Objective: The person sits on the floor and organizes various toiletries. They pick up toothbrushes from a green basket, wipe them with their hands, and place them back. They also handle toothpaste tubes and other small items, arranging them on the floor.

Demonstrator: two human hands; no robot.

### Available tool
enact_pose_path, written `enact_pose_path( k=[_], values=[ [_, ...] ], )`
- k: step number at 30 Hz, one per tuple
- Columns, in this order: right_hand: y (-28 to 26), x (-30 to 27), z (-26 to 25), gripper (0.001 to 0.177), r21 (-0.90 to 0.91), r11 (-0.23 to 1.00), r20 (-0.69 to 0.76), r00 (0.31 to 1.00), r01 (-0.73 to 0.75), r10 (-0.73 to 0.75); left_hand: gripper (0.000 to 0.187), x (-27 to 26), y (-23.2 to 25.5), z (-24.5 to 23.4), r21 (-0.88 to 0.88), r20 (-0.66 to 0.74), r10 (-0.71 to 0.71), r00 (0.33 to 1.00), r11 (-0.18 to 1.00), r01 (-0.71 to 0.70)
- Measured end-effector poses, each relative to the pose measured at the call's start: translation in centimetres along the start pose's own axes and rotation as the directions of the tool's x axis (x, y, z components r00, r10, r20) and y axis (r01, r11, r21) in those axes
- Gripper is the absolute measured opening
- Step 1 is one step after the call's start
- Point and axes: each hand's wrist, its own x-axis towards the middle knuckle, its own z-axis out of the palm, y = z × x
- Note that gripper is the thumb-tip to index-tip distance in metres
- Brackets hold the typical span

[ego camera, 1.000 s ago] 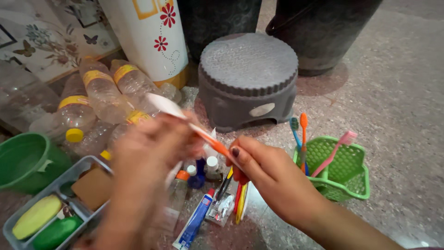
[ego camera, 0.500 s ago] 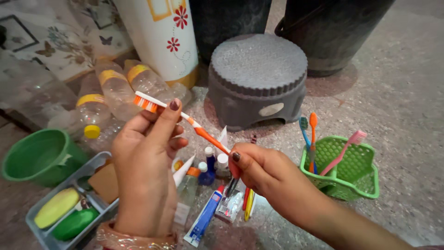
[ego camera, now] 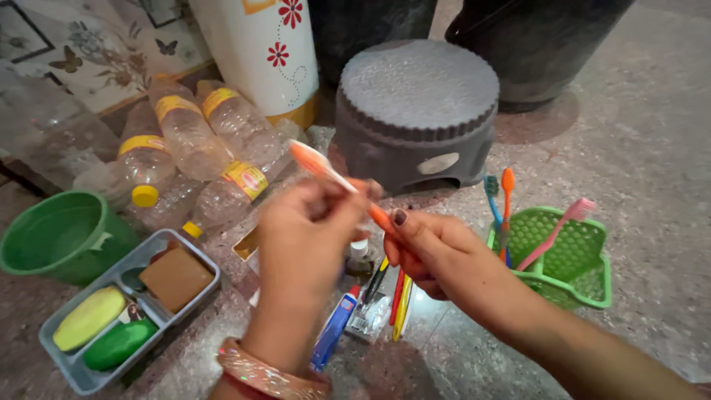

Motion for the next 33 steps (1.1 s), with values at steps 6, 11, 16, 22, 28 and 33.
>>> enact_pose_path(
  k=[6, 11, 16, 22, 28, 33],
  values=[
    [1.3, 0.3, -0.4, 0.039, -0.037, 0.999, 0.059, 0.998, 0.033, -0.030, 0.018, 0.7, 2.2, -3.3, -0.151, -0.251, 0.144, 0.957, 0.971, -0.186],
    [1.4, 0.2, -0.9, 0.045, -0.200, 0.967, 0.003, 0.987, 0.159, -0.162, 0.015, 0.3, 1.1, -1.9, -0.138, -0.082, 0.020, 0.996, 0.990, -0.031],
    [0.3, -0.2, -0.6, 0.037, 0.162, 0.987, 0.037, 0.999, 0.017, -0.023, 0.020, -0.4, -0.6, 1.2, -0.156, 0.209, -0.021, 0.978, 0.986, 0.054],
    [0.1, -0.3, -0.9, 0.035, 0.159, 0.987, 0.104, 0.994, -0.031, 0.015, 0.028, -0.1, 1.9, -1.7, -0.212, 0.053, -0.016, 0.998, 0.977, 0.026],
    [0.7, 0.7, -1.1, 0.030, 0.047, 0.996, -0.056, 0.996, 0.076, -0.074, 0.029, 0.2, 0.8, -0.6, -0.319, 0.076, -0.003, 0.997, 0.947, 0.027],
    [0.7, 0.7, -0.2, 0.024, -0.286, 0.930, -0.117, 0.955, 0.232, -0.274, 0.027, -0.3, 0.3, -0.1, -0.323, 0.091, -0.134, 0.987, 0.934, 0.156]
  ],
)
